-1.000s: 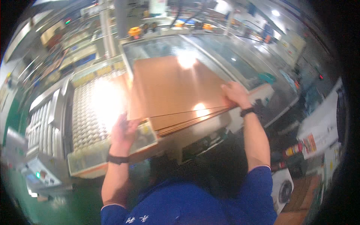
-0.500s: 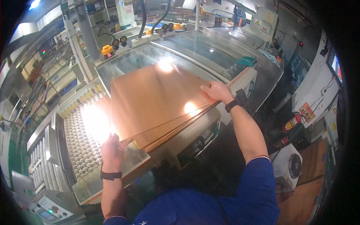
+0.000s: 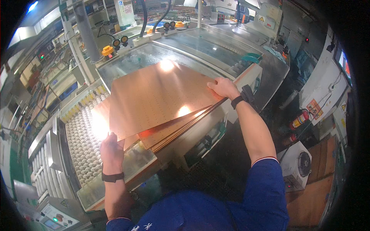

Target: Handling and positioning large copper sheets into a processing machine and adjusting machine controls.

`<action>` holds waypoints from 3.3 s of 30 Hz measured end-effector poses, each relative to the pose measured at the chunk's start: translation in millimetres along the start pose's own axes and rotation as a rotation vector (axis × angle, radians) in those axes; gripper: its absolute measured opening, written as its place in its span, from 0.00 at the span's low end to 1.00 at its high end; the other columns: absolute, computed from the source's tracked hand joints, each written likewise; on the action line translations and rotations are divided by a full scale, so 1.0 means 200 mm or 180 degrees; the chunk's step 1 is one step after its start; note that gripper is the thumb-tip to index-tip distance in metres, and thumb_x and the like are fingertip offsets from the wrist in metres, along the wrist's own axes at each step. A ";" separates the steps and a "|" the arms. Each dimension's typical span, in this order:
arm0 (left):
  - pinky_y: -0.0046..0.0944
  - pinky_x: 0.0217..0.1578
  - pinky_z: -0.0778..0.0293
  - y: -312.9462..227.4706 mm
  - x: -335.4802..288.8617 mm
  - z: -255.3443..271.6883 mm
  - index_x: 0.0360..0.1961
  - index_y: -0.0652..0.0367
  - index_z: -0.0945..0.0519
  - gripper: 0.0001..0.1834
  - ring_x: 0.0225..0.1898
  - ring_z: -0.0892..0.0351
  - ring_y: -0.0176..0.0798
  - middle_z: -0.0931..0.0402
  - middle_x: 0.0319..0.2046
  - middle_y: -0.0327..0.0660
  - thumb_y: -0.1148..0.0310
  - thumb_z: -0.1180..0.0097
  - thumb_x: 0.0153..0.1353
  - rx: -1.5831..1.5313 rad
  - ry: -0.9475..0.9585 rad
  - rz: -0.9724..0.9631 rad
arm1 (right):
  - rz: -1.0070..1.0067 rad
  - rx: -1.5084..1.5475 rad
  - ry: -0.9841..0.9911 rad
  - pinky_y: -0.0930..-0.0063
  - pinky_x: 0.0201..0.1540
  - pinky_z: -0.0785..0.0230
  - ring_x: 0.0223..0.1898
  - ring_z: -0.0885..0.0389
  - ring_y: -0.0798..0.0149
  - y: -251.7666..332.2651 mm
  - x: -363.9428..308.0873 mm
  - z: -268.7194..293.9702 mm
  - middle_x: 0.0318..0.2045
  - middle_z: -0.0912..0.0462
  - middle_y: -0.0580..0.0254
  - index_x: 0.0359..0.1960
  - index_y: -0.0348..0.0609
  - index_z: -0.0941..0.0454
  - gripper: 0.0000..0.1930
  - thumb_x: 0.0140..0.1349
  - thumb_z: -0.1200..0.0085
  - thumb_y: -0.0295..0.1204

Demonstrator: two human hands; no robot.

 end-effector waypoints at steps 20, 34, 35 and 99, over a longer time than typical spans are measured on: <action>0.44 0.51 0.15 -0.13 -0.21 -0.01 0.49 0.64 0.24 0.12 0.43 0.16 0.42 0.20 0.44 0.43 0.83 0.53 0.66 -0.1019 -0.0270 0.0718 | 0.0268 0.0023 -0.0334 0.53 0.50 0.27 0.47 0.16 0.40 0.00 0.02 -0.01 0.43 0.14 0.39 0.42 0.34 0.17 0.31 0.64 0.46 0.56; 0.33 0.35 0.22 -0.31 -0.16 0.71 0.58 0.67 0.23 0.16 0.39 0.18 0.35 0.17 0.44 0.42 0.74 0.55 0.74 -0.0956 -0.1113 -0.0019 | 0.0361 0.0139 -0.0446 0.54 0.49 0.27 0.45 0.16 0.40 -0.01 0.01 -0.02 0.39 0.14 0.39 0.42 0.32 0.17 0.30 0.65 0.44 0.54; 0.33 0.33 0.23 -0.36 -0.19 0.77 0.59 0.67 0.23 0.16 0.38 0.18 0.35 0.17 0.44 0.43 0.73 0.55 0.74 -0.0988 -0.1051 -0.0115 | 0.0308 0.0132 -0.0428 0.54 0.49 0.27 0.45 0.16 0.40 -0.04 0.00 -0.03 0.39 0.14 0.39 0.42 0.32 0.17 0.30 0.65 0.44 0.54; 0.38 0.59 0.27 -0.10 -0.22 0.03 0.68 0.65 0.29 0.27 0.62 0.26 0.40 0.24 0.59 0.47 0.68 0.41 0.71 0.2478 0.0644 -0.0298 | 0.0560 -0.0282 -0.0401 0.56 0.52 0.25 0.48 0.16 0.42 0.00 0.04 -0.05 0.45 0.12 0.51 0.47 0.52 0.12 0.25 0.67 0.51 0.56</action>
Point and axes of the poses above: each hand's wrist, its own x-axis towards the middle knuckle, its own z-axis out of the back of the hand, y = z × x, the point moved 3 cm from there along x, towards the middle knuckle
